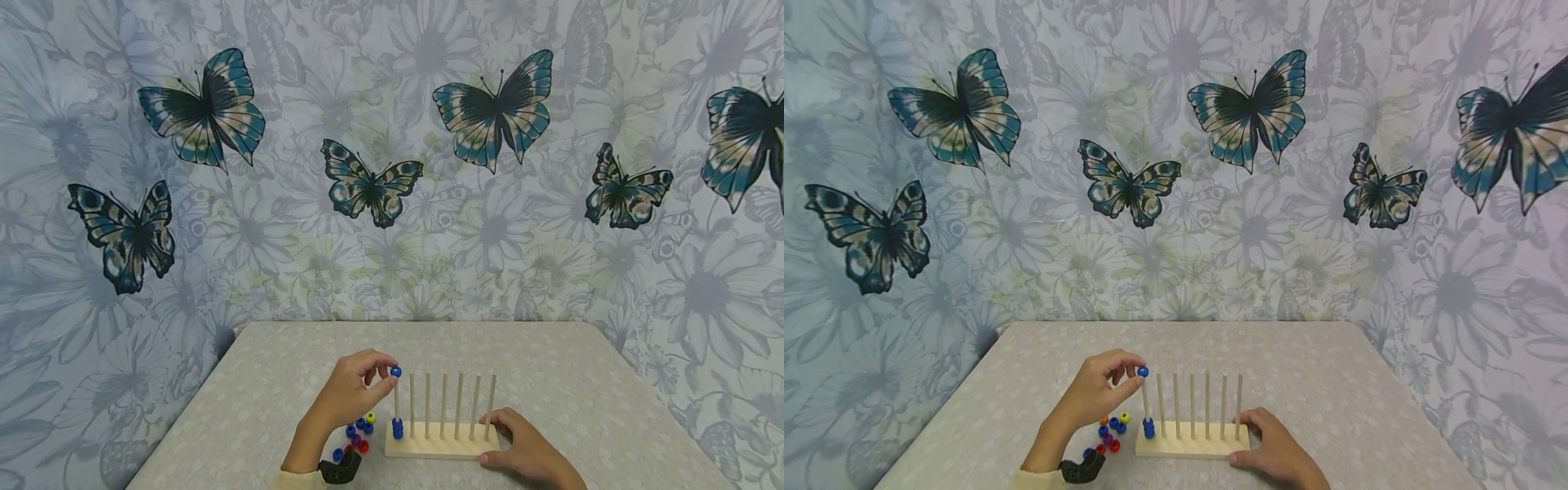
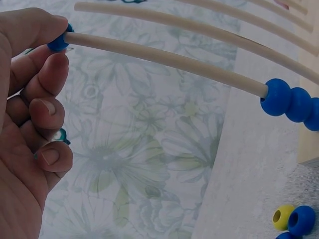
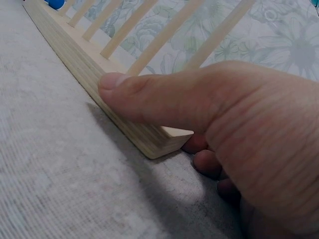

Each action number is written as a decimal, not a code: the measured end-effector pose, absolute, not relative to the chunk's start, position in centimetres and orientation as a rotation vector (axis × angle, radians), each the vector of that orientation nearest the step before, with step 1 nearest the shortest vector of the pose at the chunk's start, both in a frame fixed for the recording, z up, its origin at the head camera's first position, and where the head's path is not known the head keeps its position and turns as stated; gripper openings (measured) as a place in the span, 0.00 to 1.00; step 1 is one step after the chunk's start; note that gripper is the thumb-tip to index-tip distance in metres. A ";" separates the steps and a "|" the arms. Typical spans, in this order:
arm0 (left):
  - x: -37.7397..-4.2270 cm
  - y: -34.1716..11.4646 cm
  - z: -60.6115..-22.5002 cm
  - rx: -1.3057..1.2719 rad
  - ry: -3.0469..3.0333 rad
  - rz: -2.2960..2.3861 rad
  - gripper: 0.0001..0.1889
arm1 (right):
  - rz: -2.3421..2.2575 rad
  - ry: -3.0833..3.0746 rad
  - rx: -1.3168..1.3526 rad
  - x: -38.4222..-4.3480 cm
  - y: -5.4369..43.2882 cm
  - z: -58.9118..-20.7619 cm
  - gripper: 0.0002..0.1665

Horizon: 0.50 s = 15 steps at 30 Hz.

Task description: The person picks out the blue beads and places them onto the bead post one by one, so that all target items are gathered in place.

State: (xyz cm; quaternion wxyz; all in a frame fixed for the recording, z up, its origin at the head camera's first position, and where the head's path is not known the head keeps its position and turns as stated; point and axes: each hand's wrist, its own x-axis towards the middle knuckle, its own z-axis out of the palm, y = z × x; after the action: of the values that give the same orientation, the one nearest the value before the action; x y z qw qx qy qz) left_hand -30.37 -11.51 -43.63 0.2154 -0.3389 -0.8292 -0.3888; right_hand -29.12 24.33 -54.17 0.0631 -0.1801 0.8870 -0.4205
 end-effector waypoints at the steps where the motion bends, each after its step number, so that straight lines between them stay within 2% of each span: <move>1: -30.4 -11.5 -43.6 -0.947 -2.300 -1.080 0.09 | -1.266 2.683 -0.542 -29.1 24.3 -54.1 0.34; 15: -30.3 -11.8 -43.7 -0.943 -2.314 -1.095 0.09 | -1.308 2.648 -0.543 -28.9 24.2 -54.1 0.34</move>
State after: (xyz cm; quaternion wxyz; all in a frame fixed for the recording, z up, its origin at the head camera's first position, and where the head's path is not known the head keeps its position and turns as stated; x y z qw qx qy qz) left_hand -30.30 -11.76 -43.72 0.2050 -0.3383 -0.8302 -0.3928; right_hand -28.93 24.24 -54.07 0.0690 -0.1805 0.8797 -0.4345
